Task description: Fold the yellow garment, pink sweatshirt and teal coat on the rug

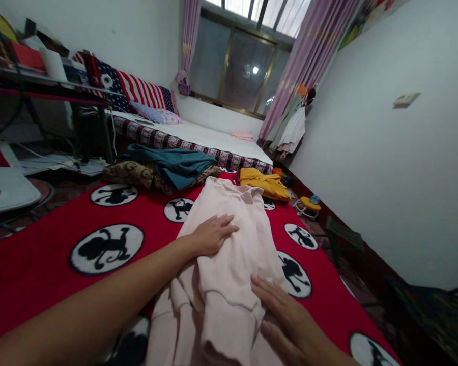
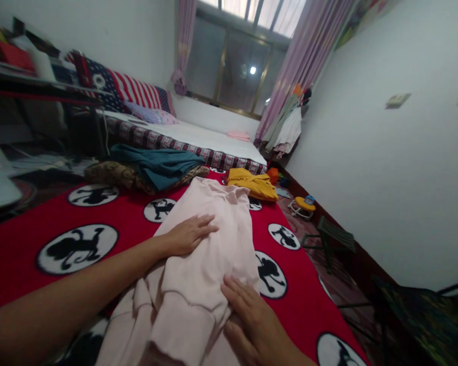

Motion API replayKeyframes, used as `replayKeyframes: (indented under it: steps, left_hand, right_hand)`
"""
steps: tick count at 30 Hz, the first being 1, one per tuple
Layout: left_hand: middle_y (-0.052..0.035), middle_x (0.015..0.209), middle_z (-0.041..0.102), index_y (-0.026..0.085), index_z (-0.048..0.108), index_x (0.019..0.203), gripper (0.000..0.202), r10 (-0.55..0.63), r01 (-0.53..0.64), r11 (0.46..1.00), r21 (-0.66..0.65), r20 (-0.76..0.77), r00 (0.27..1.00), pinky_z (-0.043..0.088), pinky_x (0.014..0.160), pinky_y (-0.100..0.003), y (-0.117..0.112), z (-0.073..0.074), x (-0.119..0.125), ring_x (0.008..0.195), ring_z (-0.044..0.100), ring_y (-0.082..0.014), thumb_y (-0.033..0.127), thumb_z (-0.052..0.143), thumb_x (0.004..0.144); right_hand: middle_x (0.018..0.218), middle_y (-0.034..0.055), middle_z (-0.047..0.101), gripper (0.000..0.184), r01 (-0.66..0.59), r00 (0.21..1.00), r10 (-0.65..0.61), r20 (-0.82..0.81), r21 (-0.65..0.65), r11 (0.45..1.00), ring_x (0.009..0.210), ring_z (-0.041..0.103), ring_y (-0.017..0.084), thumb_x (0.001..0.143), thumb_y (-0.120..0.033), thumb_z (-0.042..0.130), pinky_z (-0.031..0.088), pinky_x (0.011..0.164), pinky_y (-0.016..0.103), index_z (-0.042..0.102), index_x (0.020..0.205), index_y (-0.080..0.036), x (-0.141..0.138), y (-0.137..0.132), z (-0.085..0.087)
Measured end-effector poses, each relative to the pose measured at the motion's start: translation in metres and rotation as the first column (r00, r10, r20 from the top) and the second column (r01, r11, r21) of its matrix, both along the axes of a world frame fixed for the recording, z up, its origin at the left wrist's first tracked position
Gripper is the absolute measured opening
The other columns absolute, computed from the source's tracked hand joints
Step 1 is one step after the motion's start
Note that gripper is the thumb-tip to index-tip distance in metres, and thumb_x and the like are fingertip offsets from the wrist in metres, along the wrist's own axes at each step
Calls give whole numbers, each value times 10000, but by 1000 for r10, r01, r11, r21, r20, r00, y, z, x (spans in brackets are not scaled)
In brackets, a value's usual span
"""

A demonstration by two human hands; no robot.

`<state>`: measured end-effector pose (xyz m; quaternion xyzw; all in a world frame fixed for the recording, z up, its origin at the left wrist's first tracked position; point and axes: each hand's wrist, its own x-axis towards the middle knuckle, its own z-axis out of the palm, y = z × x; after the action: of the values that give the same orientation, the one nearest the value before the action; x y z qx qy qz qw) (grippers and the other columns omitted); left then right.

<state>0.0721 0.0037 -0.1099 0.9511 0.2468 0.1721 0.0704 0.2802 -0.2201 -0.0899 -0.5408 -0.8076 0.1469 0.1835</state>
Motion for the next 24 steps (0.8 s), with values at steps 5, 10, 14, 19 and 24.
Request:
replayKeyframes:
  steps: [5, 10, 14, 19, 24]
  left_hand:
    - [-95, 1449, 484, 229, 594, 1306, 441, -150, 145, 979, -146, -26, 988, 376, 1091, -326, 15, 9, -52, 1325, 466, -217, 130, 439, 905]
    - [-38, 1494, 424, 344, 580, 1309, 561, -178, 154, 953, -260, -74, 981, 356, 1110, -388, 17, 31, -116, 1371, 402, -250, 84, 546, 814]
    - [-7, 1550, 323, 410, 561, 1309, 703, -205, 156, 942, -296, -144, 968, 291, 1140, -468, -8, 45, -136, 1425, 286, -303, 80, 689, 701]
    - [18, 1516, 390, 426, 616, 1242, 564, -303, 263, 919, -294, -100, 948, 270, 1148, -495, -33, 34, -130, 1442, 250, -285, 109, 628, 776]
    - [-12, 1333, 604, 364, 700, 1094, 361, -326, 332, 887, -321, 76, 942, 249, 1158, -492, -35, 21, -125, 1357, 426, -239, 157, 542, 844]
  right_hand:
    - [1344, 79, 594, 406, 46, 998, -49, 39, 84, 995, 1214, 582, 203, 931, -153, 405, 515, 981, 337, 656, 1215, -298, 47, -5, 1]
    - [1527, 72, 375, 620, 47, 975, -89, 204, 199, 979, 1373, 402, 255, 819, -102, 535, 449, 1058, 442, 485, 1395, -326, 75, 9, -10]
    - [1566, 72, 293, 673, -73, 977, 23, 213, 226, 971, 1439, 271, 247, 812, -81, 542, 359, 1119, 483, 429, 1434, -314, 62, 28, -14]
    - [1543, 74, 341, 621, -164, 969, 118, 216, 209, 964, 1434, 284, 240, 793, -18, 454, 308, 1124, 518, 559, 1331, -310, 41, 52, -12]
    - [1337, 102, 599, 295, -181, 981, 169, 99, 129, 975, 1341, 449, 241, 884, -176, 506, 281, 1115, 551, 663, 1123, -251, 26, 60, -8]
